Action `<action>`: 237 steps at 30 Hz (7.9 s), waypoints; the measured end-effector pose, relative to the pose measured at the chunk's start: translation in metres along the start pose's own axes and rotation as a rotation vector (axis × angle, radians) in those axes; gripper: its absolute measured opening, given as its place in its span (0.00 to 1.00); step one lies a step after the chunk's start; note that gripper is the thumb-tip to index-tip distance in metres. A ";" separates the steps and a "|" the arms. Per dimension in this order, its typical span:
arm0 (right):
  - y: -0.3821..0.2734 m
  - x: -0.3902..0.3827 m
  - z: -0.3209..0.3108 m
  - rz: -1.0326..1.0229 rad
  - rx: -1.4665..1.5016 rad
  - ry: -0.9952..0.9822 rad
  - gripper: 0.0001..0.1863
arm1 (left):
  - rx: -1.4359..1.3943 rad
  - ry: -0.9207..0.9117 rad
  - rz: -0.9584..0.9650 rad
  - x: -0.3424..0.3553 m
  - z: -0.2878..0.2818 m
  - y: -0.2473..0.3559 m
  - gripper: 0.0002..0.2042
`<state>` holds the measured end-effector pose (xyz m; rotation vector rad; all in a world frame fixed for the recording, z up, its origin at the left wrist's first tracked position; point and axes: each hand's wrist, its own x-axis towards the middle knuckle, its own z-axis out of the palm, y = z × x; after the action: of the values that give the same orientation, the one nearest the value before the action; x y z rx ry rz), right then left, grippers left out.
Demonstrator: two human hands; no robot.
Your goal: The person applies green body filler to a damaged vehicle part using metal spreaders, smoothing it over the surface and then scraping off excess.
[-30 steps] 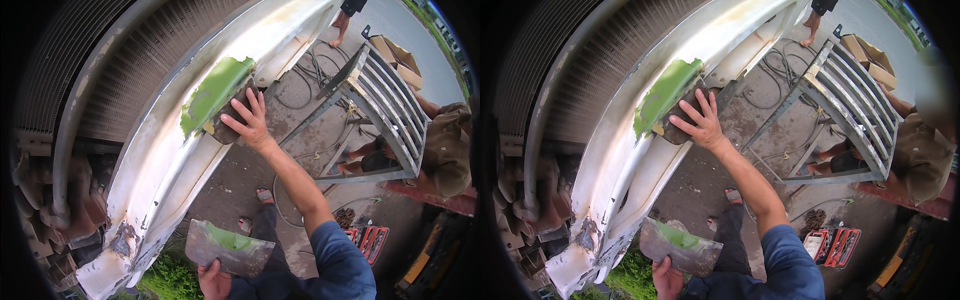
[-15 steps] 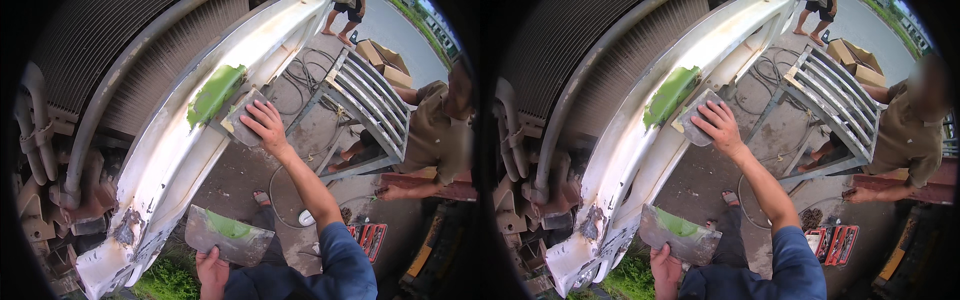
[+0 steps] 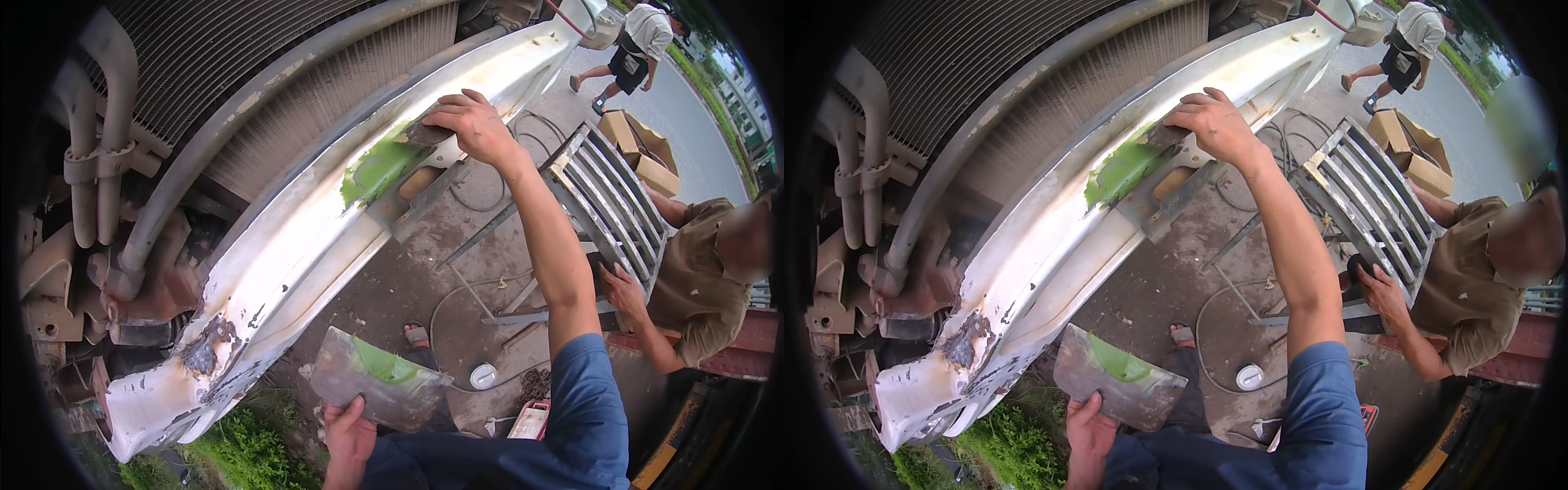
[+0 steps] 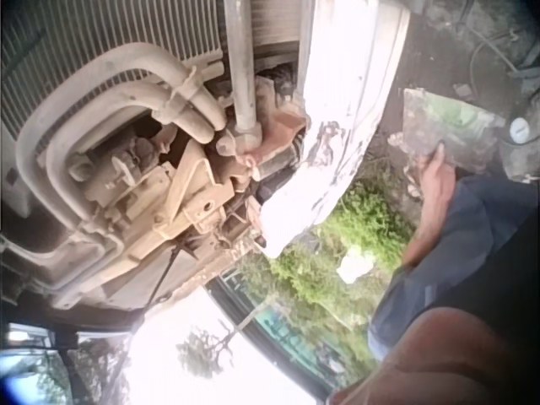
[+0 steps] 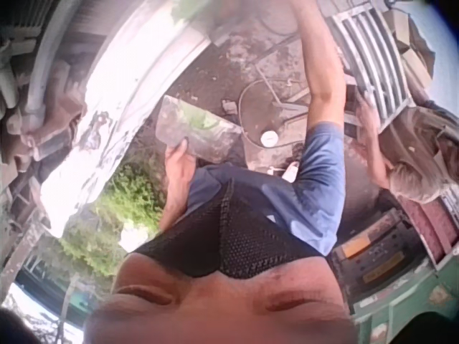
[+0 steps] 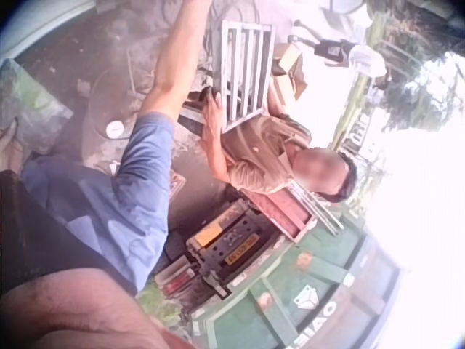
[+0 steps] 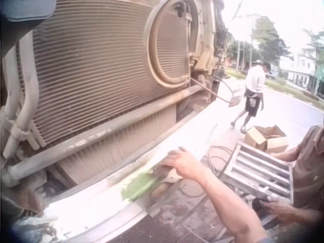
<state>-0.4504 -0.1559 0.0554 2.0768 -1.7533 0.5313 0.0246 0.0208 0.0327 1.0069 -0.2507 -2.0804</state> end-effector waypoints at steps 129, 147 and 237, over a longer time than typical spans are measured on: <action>-0.636 -0.318 -0.321 1.077 1.841 0.542 0.12 | 1.218 -0.802 1.614 -0.324 -0.205 0.018 0.18; -0.680 -0.541 -0.432 0.822 2.187 0.410 0.21 | 0.354 -0.177 0.853 -0.514 -0.291 -0.062 0.21; 0.363 -0.626 -0.335 1.430 2.080 0.526 0.21 | 0.312 -0.432 0.560 -0.074 0.440 -0.600 0.14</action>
<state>-0.9218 0.4869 0.0390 -0.0977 -1.8492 3.7531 -0.6147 0.4067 0.0807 0.5499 -0.9839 -1.7351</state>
